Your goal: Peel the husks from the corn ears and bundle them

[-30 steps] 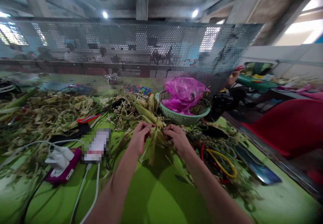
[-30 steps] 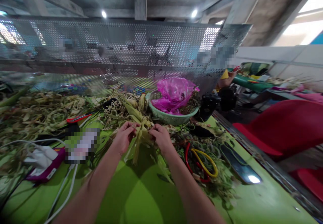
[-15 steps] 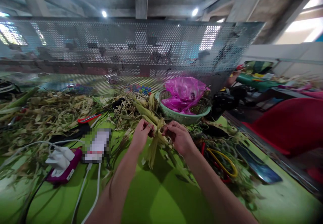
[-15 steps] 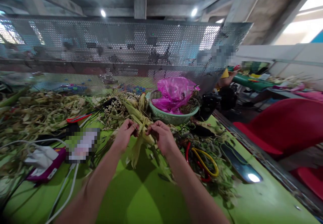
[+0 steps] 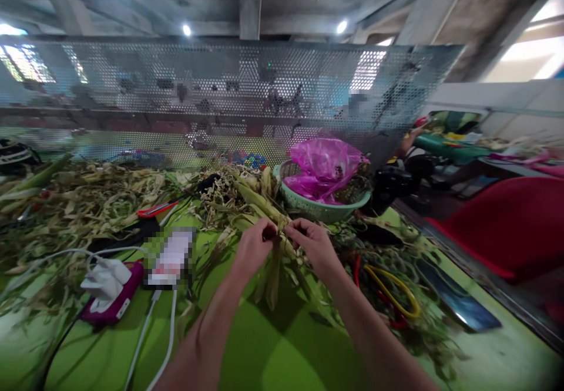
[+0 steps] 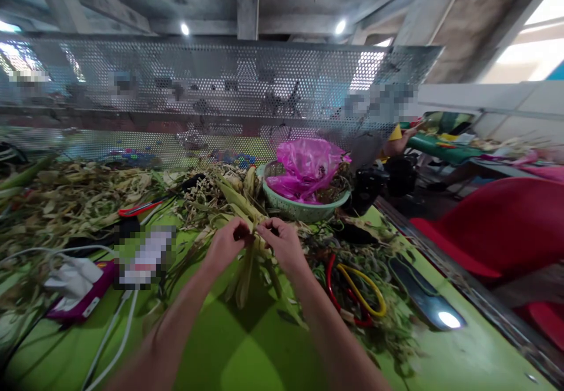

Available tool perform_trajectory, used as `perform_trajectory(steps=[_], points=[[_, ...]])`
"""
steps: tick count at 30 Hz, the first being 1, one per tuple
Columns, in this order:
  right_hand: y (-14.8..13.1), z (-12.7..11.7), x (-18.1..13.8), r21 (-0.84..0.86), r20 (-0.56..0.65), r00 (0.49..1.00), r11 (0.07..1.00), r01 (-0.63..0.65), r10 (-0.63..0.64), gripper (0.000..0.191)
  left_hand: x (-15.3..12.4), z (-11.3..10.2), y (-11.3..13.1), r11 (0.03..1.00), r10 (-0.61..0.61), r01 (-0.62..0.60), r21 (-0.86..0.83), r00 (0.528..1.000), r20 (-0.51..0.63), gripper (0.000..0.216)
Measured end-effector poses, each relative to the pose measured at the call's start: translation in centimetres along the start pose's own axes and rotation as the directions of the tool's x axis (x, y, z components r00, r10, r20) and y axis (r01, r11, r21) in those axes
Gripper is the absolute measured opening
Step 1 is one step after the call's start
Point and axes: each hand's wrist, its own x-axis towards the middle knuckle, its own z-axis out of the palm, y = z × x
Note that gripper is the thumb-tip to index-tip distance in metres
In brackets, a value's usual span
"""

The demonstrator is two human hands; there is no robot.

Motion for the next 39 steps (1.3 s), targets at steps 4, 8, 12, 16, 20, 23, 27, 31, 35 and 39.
perform_trajectory(steps=[4, 8, 12, 16, 20, 23, 27, 31, 35, 39], points=[[0.2, 0.1, -0.1, -0.149, 0.020, 0.996, 0.985, 0.087, -0.085, 0.020, 0.3, 0.3, -0.5, 0.986, -0.069, 0.069, -0.152, 0.998, 0.008, 0.010], [0.4, 0.1, -0.1, -0.329, 0.059, 0.956, 0.898, 0.292, -0.289, 0.011, 0.7, 0.3, -1.1, 0.891, -0.190, 0.194, -0.410, 0.981, 0.051, 0.018], [0.3, 0.1, -0.3, -0.457, 0.119, 0.929, 0.811, 0.365, -0.351, 0.007, 0.7, 0.2, -1.0, 0.810, -0.280, 0.280, -0.515, 0.957, 0.080, 0.023], [-0.1, 0.3, -0.7, -0.567, 0.153, 0.921, 0.731, 0.379, -0.359, 0.006, 0.7, 0.3, -0.7, 0.765, -0.308, 0.322, -0.558, 0.944, 0.121, 0.027], [-0.5, 0.5, -0.9, -0.660, 0.168, 0.920, 0.653, 0.371, -0.354, 0.009, 0.5, 0.5, -0.7, 0.770, -0.321, 0.315, -0.556, 0.943, 0.089, 0.031], [-0.7, 0.5, -1.0, -0.657, 0.175, 0.922, 0.657, 0.370, -0.345, 0.007, 0.5, 0.5, -0.8, 0.767, -0.318, 0.291, -0.572, 0.947, 0.056, 0.031], [-0.2, 0.3, -0.7, -0.536, 0.134, 0.931, 0.765, 0.357, -0.340, 0.004, 0.6, 0.5, -1.2, 0.808, -0.286, 0.249, -0.535, 0.958, 0.014, 0.025], [1.3, 0.2, 0.0, -0.298, 0.055, 0.970, 0.923, 0.243, -0.237, 0.015, 0.6, 0.4, -1.0, 0.881, -0.223, 0.201, -0.429, 0.975, -0.002, 0.020], [1.9, 0.2, 0.3, -0.341, 0.100, 0.971, 0.909, 0.239, -0.218, 0.015, 0.4, 0.3, -0.5, 0.930, -0.149, 0.136, -0.342, 0.989, -0.012, 0.016], [0.9, 0.3, 0.0, -0.513, 0.086, 0.942, 0.797, 0.320, -0.324, 0.008, 0.2, 0.2, -0.2, 0.985, -0.062, 0.053, -0.164, 0.997, -0.045, 0.012]])
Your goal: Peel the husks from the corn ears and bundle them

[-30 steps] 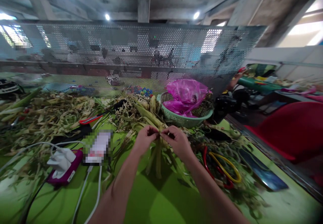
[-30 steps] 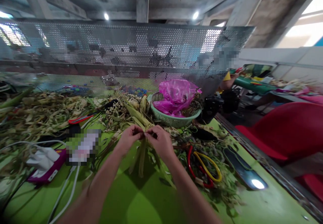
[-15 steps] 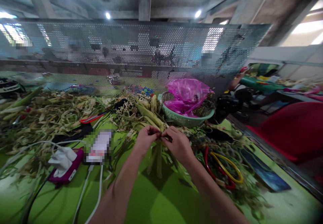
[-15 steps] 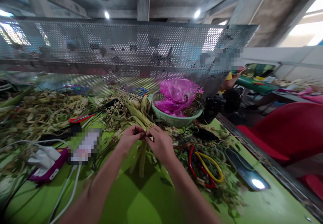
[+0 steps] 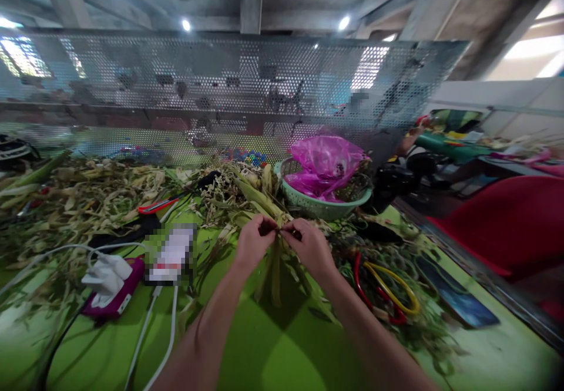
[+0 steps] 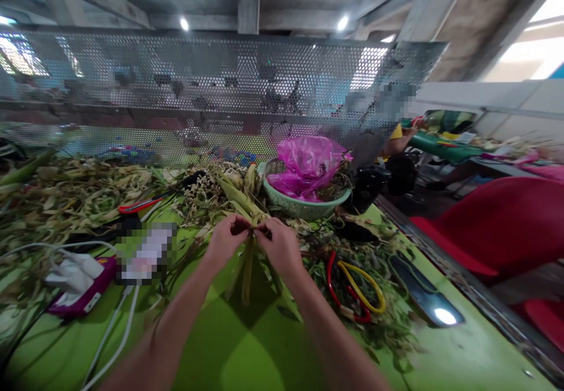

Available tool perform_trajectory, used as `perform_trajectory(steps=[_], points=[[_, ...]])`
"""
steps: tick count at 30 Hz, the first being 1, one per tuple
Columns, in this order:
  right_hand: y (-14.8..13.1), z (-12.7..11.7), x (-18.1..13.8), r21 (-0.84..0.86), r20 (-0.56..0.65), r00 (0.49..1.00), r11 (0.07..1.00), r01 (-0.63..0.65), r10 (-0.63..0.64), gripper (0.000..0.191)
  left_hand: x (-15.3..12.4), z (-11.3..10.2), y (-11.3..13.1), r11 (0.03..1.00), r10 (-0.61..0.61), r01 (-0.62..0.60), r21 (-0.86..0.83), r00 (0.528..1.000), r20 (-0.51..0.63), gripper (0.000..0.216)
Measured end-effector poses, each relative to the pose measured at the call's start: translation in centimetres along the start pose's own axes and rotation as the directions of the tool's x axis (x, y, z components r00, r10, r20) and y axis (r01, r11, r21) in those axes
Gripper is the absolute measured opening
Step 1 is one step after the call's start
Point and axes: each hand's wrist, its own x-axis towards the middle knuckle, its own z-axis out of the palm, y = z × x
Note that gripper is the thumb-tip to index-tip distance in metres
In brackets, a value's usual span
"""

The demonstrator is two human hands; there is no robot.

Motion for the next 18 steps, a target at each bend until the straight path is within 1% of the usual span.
perform_trajectory(steps=[2, 4, 7, 11, 13, 15, 18], points=[[-0.54, -0.20, -0.05, -0.063, -0.010, 1.000, 0.998, 0.023, -0.024, 0.008, -0.06, -0.01, -0.04, 0.996, 0.030, -0.030, 0.079, 1.000, -0.006, 0.013], [-0.85, -0.25, -0.12, -0.100, -0.010, 1.000, 0.995, 0.027, -0.028, 0.008, -0.08, -0.03, -0.15, 0.992, 0.043, -0.041, 0.118, 0.999, -0.016, 0.015], [-0.88, -0.12, -0.23, -0.123, -0.020, 0.999, 0.992, 0.033, -0.035, 0.008, -0.07, -0.05, -0.28, 0.991, 0.038, -0.036, 0.132, 0.999, -0.019, 0.018], [-0.75, 0.08, -0.29, -0.116, -0.040, 0.998, 0.992, 0.037, -0.042, 0.008, -0.04, -0.07, -0.20, 0.993, -0.002, 0.004, 0.122, 1.000, -0.016, 0.019], [-0.80, 0.13, -0.30, -0.119, -0.040, 0.998, 0.992, 0.038, -0.043, 0.007, 0.00, -0.06, -0.14, 0.999, -0.032, 0.033, 0.039, 0.999, -0.007, 0.014], [-0.92, 0.15, -0.29, -0.129, -0.042, 0.998, 0.991, 0.037, -0.043, 0.007, 0.07, -0.06, -0.08, 0.991, -0.087, 0.088, -0.098, 0.996, 0.012, 0.011], [-1.07, 0.13, -0.27, -0.142, -0.052, 0.998, 0.989, 0.031, -0.038, 0.007, 0.19, -0.09, 0.07, 0.936, -0.202, 0.211, -0.283, 0.978, 0.060, 0.013]])
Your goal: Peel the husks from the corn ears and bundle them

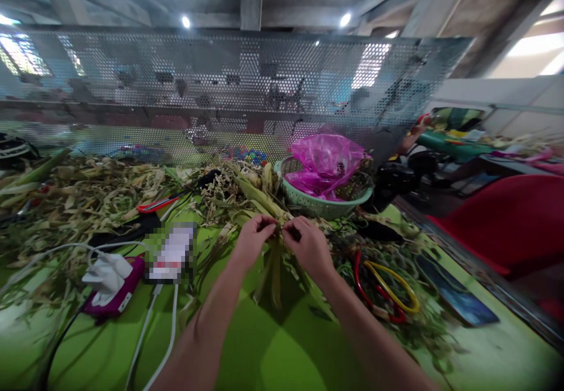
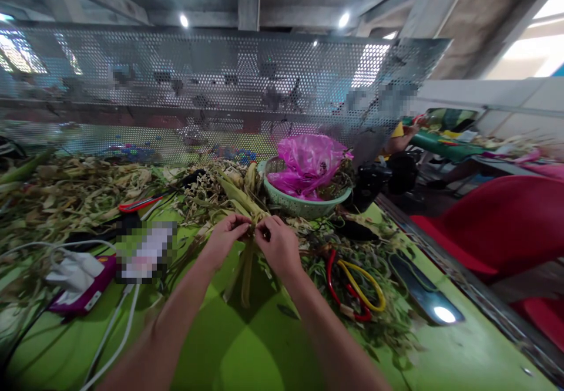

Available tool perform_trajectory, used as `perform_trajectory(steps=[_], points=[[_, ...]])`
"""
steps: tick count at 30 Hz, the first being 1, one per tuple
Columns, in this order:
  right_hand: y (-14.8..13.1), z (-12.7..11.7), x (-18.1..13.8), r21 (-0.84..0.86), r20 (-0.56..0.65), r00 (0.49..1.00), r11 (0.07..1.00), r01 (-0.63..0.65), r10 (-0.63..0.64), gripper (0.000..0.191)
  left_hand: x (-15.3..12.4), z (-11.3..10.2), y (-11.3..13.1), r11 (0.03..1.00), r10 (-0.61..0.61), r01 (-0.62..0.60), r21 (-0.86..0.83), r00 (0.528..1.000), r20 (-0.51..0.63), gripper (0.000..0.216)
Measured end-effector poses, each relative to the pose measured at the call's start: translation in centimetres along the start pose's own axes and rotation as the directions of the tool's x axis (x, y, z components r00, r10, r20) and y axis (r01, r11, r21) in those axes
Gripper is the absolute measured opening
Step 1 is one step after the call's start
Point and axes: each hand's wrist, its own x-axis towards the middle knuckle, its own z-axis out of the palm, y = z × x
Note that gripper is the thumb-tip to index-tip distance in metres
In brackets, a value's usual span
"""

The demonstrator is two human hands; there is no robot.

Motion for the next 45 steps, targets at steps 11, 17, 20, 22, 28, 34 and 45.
perform_trajectory(steps=[11, 17, 20, 22, 28, 34, 45], points=[[0.3, 0.0, 0.0, 0.057, -0.033, 0.999, 0.998, 0.021, -0.019, 0.009, 0.2, 0.0, -0.4, 0.997, -0.068, 0.070, -0.025, 0.993, 0.093, 0.016], [0.2, 0.0, 0.0, 0.078, -0.011, 1.000, 0.997, 0.027, -0.026, 0.008, 0.3, 0.0, -0.7, 0.998, -0.015, 0.012, 0.060, 0.998, 0.061, 0.013], [0.1, -0.1, 0.0, 0.085, -0.013, 1.000, 0.996, 0.021, -0.020, 0.008, 0.2, 0.1, -0.6, 0.998, -0.019, 0.015, 0.060, 0.998, 0.058, 0.013], [0.0, -0.2, 0.0, 0.090, -0.013, 1.000, 0.996, 0.016, -0.015, 0.008, 0.2, 0.0, -0.6, 0.994, -0.009, 0.003, 0.107, 0.998, 0.055, 0.011], [0.6, 0.1, 0.1, 0.183, 0.028, 0.997, 0.981, -0.072, 0.068, 0.005, 0.2, -0.4, -0.6, 0.964, 0.047, -0.055, 0.259, 0.998, 0.035, 0.005], [1.5, 1.0, 0.1, 0.604, 0.326, 0.888, 0.651, -0.459, 0.324, 0.016, 0.2, -0.4, -0.5, 0.985, -0.010, 0.012, 0.174, 1.000, -0.008, 0.003], [1.8, 0.7, 0.5, 0.580, 0.319, 0.881, 0.664, -0.473, 0.349, 0.018, 0.7, -1.2, -0.9, 0.985, 0.002, 0.012, 0.174, 0.997, -0.075, 0.004]])
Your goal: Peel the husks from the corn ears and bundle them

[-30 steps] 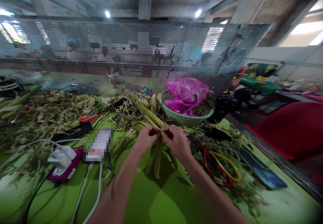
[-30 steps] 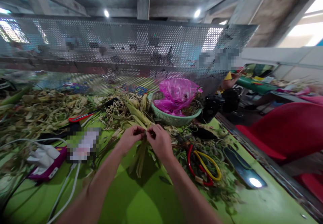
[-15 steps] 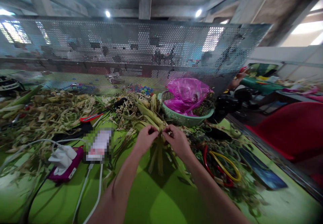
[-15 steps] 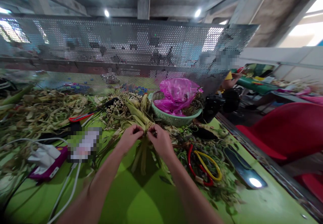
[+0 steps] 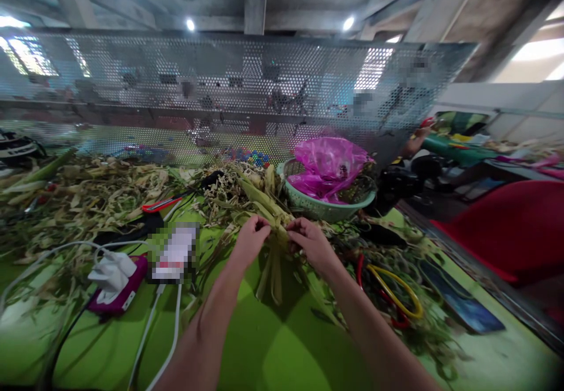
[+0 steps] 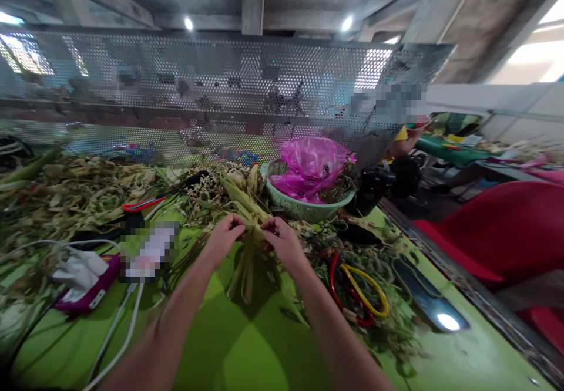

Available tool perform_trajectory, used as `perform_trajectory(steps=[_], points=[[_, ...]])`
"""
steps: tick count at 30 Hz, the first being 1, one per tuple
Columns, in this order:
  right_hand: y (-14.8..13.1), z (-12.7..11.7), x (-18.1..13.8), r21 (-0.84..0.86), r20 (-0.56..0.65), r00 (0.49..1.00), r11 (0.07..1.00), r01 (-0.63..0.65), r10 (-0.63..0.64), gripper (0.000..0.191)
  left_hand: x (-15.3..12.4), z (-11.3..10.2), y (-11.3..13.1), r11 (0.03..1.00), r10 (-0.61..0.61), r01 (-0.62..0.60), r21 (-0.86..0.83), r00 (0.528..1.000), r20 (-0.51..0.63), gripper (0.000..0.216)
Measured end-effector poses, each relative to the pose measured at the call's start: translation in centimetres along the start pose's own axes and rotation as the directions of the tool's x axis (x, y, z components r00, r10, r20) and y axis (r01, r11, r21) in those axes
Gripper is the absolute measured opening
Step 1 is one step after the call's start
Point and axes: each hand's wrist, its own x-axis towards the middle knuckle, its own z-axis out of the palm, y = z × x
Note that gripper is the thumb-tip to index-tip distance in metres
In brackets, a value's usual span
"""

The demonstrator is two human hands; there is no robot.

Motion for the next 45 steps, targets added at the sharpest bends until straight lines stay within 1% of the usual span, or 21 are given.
perform_trajectory(steps=[2, 4, 8, 11, 14, 17, 19, 20, 22, 24, 26, 29, 30, 31, 32, 34, 36, 39, 42, 43, 45], points=[[0.1, 0.0, 0.0, -0.052, 0.011, 1.000, 0.999, -0.010, 0.010, 0.023, 0.0, 0.0, 0.1, 0.998, -0.032, 0.032, -0.057, 0.999, 0.005, 0.005], [0.2, -0.1, -0.1, -0.179, 0.036, 0.999, 0.983, 0.028, -0.022, 0.025, 0.0, 0.0, 0.1, 0.995, -0.050, 0.050, -0.090, 0.999, 0.006, 0.006], [0.3, -0.2, -0.2, -0.482, 0.112, 0.988, 0.864, 0.147, -0.106, 0.015, -0.1, 0.1, 0.3, 0.993, -0.045, 0.045, -0.109, 0.999, -0.001, 0.007], [0.2, -0.2, -0.2, -0.554, 0.115, 0.985, 0.815, 0.173, -0.131, 0.010, -0.1, 0.0, 0.5, 0.992, -0.052, 0.051, -0.112, 0.999, -0.005, 0.007], [0.0, -0.2, -0.1, -0.443, 0.037, 0.990, 0.886, 0.137, -0.135, 0.006, 0.0, -0.3, 0.5, 0.997, -0.040, 0.038, -0.070, 0.999, -0.025, 0.007], [-0.5, -0.3, -0.3, -0.113, -0.033, 0.999, 0.993, -0.038, 0.034, 0.012, 0.2, -0.8, 0.2, 0.999, -0.020, 0.019, -0.039, 0.999, -0.037, 0.007], [-0.8, -0.5, -0.5, 0.149, 0.012, 0.991, 0.980, -0.133, 0.133, 0.017, 0.3, -1.0, 0.1, 0.999, -0.020, 0.018, -0.044, 0.999, -0.031, 0.007], [-0.9, -0.7, -0.5, 0.245, 0.039, 0.988, 0.957, -0.154, 0.149, 0.019, 0.3, -1.1, 0.1, 0.999, -0.024, 0.023, -0.049, 0.999, -0.030, 0.007], [-0.8, -1.1, -0.4, 0.319, 0.035, 0.991, 0.938, -0.134, 0.130, 0.022, 0.4, -1.2, 0.1, 0.999, -0.033, 0.031, -0.042, 0.999, -0.033, 0.006], [-0.4, -1.6, -0.1, 0.225, -0.026, 0.998, 0.973, -0.055, 0.062, 0.025, 0.4, -1.3, 0.0, 1.000, -0.020, 0.021, 0.011, 0.999, -0.039, 0.006], [0.0, -2.2, 0.3, -0.010, -0.077, 0.996, 0.999, 0.038, -0.039, 0.028, 0.4, -1.5, -0.1, 0.992, 0.020, -0.014, 0.122, 0.999, -0.047, 0.007], [0.2, -2.8, 0.7, -0.363, -0.125, 0.979, 0.926, 0.107, -0.162, 0.026, 0.4, -1.8, -0.2, 0.949, 0.107, -0.088, 0.302, 0.993, -0.045, 0.010], [0.1, -2.9, 0.7, -0.408, -0.145, 0.973, 0.907, 0.107, -0.180, 0.026, 0.4, -1.9, -0.3, 0.931, 0.129, -0.108, 0.350, 0.991, -0.037, 0.014], [0.0, -2.9, 0.6, -0.398, -0.160, 0.972, 0.912, 0.097, -0.173, 0.028, 0.3, -1.9, -0.3, 0.913, 0.148, -0.126, 0.389, 0.989, -0.026, 0.018], [-0.2, -2.9, 0.5, -0.332, -0.165, 0.976, 0.940, 0.081, -0.143, 0.030, 0.2, -1.9, -0.2, 0.896, 0.164, -0.144, 0.420, 0.986, -0.012, 0.021], [-0.6, -2.7, 0.3, -0.064, -0.135, 0.990, 0.998, 0.029, -0.037, 0.034, 0.1, -1.8, -0.1, 0.867, 0.185, -0.170, 0.468, 0.983, 0.014, 0.023], [-1.0, -2.3, 0.0, 0.189, -0.086, 0.995, 0.982, -0.026, 0.043, 0.036, -0.1, -1.6, 0.1, 0.853, 0.186, -0.177, 0.490, 0.982, 0.030, 0.021], [-1.2, -1.5, -0.3, 0.395, -0.015, 0.995, 0.915, -0.085, 0.099, 0.038, -0.2, -1.3, 0.6, 0.888, 0.129, -0.149, 0.436, 0.989, 0.076, 0.015], [-1.1, -0.9, -0.3, 0.565, 0.061, 0.989, 0.813, -0.143, 0.131, 0.032, -0.4, -1.0, 1.2, 0.985, 0.009, -0.038, 0.168, 0.985, 0.170, 0.007], [-1.0, -0.7, -0.2, 0.611, 0.066, 0.989, 0.778, -0.143, 0.130, 0.030, -0.6, -0.9, 1.5, 0.999, -0.028, 0.020, 0.045, 0.980, 0.197, 0.008], [-0.8, -0.6, 0.0, 0.691, 0.058, 0.991, 0.712, -0.125, 0.118, 0.026, -0.9, -0.7, 2.0, 0.977, -0.068, 0.110, -0.180, 0.972, 0.226, 0.011]])
